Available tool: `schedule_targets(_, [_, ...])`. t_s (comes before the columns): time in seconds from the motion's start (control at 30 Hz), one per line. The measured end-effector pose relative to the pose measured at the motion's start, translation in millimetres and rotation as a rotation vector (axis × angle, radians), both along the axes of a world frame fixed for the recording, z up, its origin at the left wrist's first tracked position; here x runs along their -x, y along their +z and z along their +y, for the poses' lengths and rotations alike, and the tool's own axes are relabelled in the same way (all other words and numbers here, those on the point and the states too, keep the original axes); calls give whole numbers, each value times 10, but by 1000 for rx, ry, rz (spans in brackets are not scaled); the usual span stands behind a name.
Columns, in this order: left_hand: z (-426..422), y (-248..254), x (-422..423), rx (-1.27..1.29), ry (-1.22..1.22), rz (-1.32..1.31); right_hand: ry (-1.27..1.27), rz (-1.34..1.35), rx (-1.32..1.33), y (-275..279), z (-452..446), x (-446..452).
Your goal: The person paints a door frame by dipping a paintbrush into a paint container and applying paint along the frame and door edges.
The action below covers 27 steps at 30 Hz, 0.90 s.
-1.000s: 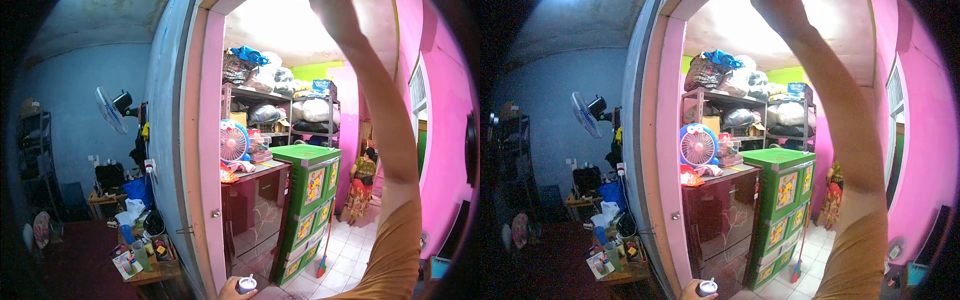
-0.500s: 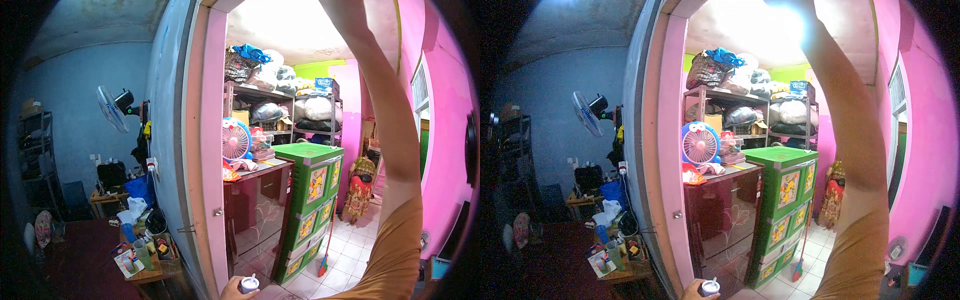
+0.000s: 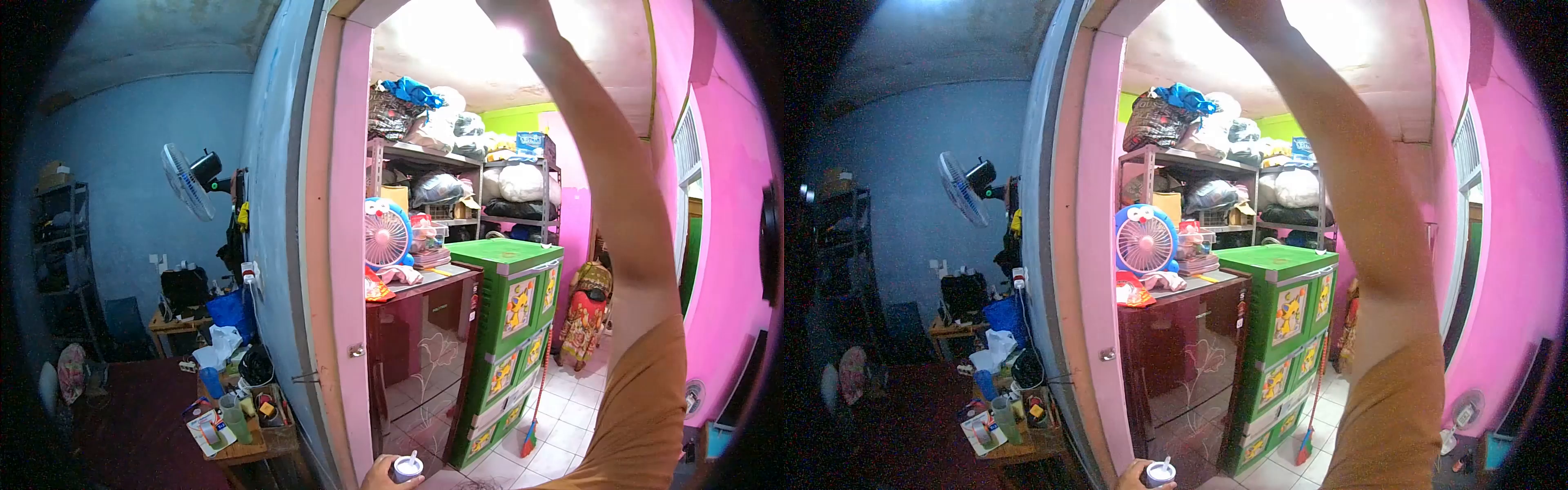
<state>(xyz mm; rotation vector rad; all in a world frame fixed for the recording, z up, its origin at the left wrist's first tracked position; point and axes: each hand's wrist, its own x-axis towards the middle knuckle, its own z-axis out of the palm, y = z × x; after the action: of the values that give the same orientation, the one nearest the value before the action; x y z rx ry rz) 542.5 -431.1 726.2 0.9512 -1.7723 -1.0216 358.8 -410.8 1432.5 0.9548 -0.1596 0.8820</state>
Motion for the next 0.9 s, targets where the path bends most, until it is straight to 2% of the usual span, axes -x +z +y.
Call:
schedule_targets(0.03, [75,63,-2,35,6,26,97,-46,-100,-33,146,54])
schedule_targets(0.1, [128,135,2,76,8,46,99,-102,20,-4,380,186])
schedule_targets(0.17, [134,180,7,22,-8,39,125,-98,5,-112,677,254])
schedule_targets(0.23, [246,375,13,-17,-10,32,122,31,201,-173,901,331])
schedule_targets(0.3, [274,421,35,-59,-14,29,113,-25,214,-276,1033,353])
schedule_targets(0.37, [250,353,66,8,8,-3,232,-86,83,-384,1034,296])
schedule_targets(0.57, [333,396,114,-2,5,31,47,28,-17,-298,565,197])
schedule_targets(0.63, [297,318,129,39,-1,39,89,-39,-47,-255,551,192])
schedule_targets(0.7, [310,321,132,78,-8,45,105,-160,-5,-49,613,284])
schedule_targets(0.73, [354,373,142,43,5,48,128,-105,19,-61,728,353])
schedule_targets(0.77, [381,396,153,7,16,51,99,30,243,80,799,482])
schedule_targets(0.9, [356,359,174,5,2,37,134,34,303,-240,1327,558])
